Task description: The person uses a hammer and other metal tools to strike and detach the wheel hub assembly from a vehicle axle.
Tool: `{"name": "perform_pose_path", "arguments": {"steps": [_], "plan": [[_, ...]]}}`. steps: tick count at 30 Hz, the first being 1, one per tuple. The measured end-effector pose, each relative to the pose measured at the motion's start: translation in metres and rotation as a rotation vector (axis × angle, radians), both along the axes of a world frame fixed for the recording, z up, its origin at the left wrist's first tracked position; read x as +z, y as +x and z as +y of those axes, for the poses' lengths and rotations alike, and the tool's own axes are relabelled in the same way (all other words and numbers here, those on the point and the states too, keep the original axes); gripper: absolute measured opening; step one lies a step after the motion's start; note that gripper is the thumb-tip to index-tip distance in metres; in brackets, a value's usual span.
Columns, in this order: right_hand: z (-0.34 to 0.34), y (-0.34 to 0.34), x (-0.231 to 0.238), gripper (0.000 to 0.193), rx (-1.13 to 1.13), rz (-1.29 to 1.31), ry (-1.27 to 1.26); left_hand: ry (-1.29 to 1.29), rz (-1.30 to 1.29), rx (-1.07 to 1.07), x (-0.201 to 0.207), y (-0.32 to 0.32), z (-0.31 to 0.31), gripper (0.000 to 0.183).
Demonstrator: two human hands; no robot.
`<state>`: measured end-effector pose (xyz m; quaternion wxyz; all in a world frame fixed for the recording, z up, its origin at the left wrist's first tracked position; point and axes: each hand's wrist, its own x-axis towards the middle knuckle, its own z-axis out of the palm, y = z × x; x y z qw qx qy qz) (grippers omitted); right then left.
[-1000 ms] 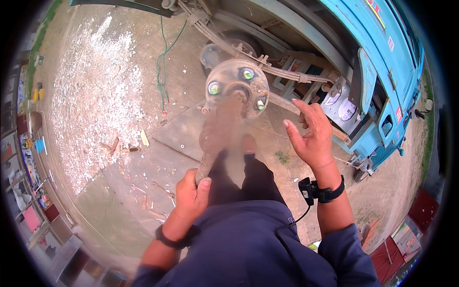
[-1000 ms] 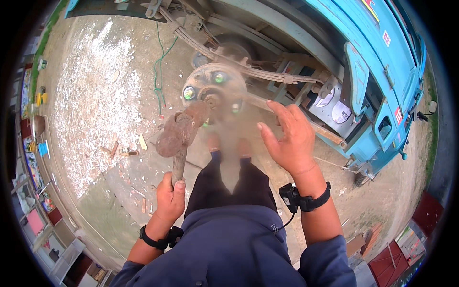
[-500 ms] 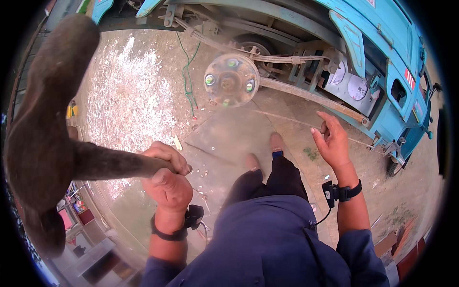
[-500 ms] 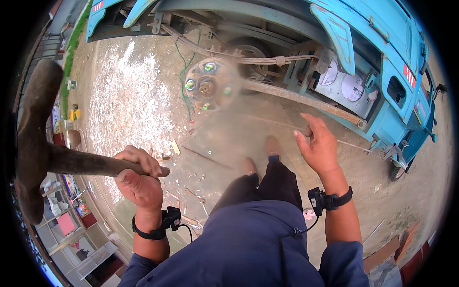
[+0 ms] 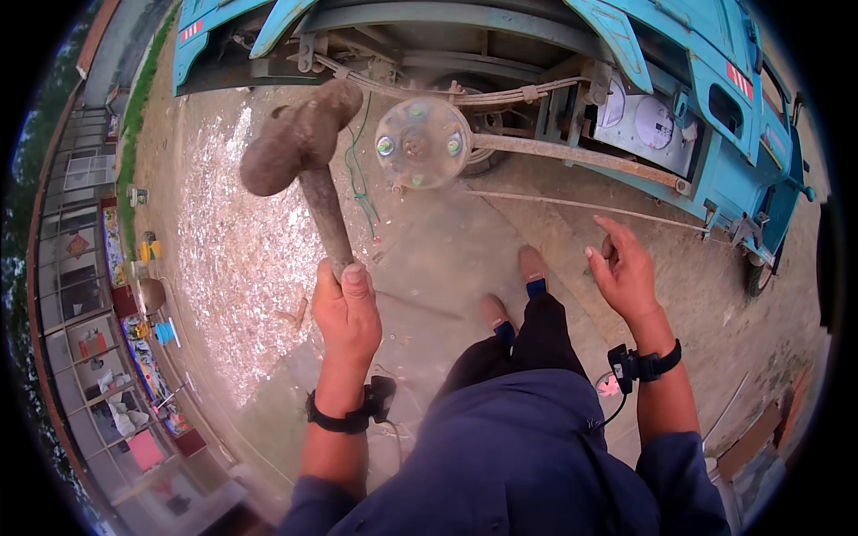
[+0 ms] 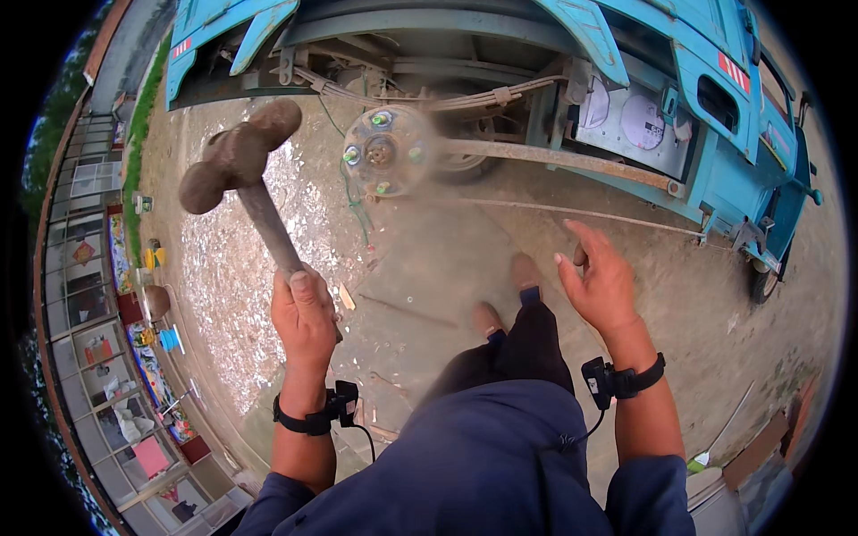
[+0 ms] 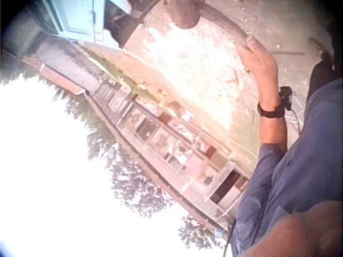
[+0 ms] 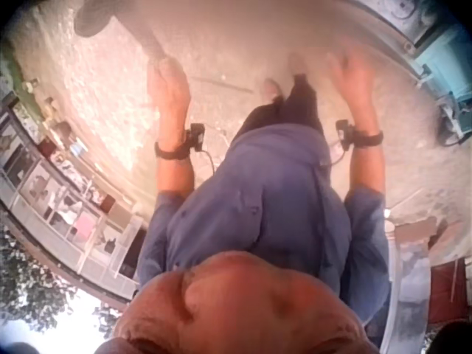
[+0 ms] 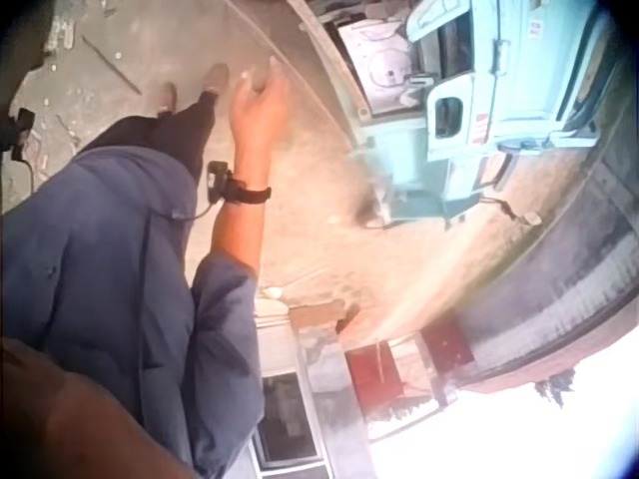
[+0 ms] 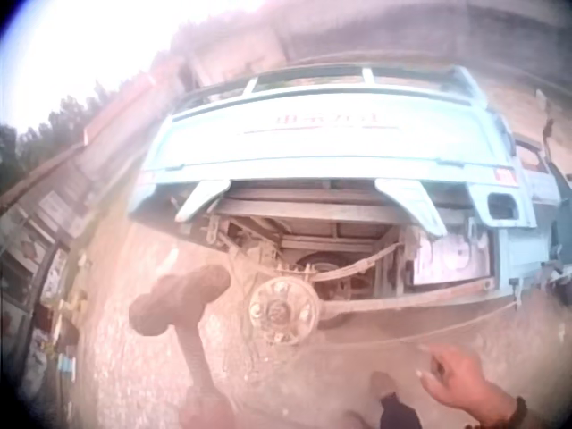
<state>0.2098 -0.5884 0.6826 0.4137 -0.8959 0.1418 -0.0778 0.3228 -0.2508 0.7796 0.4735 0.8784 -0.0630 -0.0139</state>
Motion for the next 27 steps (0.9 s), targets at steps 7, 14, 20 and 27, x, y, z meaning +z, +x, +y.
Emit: {"name": "perform_pose_path", "arguments": {"steps": [7, 14, 20, 27], "plan": [[0.011, -0.01, 0.005, 0.046, -0.002, 0.029, -0.008, -0.319, -0.291, -0.113, 0.027, 0.002, -0.02, 0.056], [0.011, -0.02, -0.002, 0.045, -0.054, 0.014, 0.016, 0.372, 0.158, -0.027, -0.052, 0.008, 0.012, 0.034], [0.014, -0.025, 0.004, 0.045, -0.048, 0.005, 0.0, -0.209, -0.179, -0.096, 0.053, 0.015, -0.019, 0.045], [0.026, -0.026, 0.004, 0.046, -0.037, 0.002, 0.035, 0.19, -0.186, -0.053, -0.046, 0.002, 0.019, 0.038]]}}
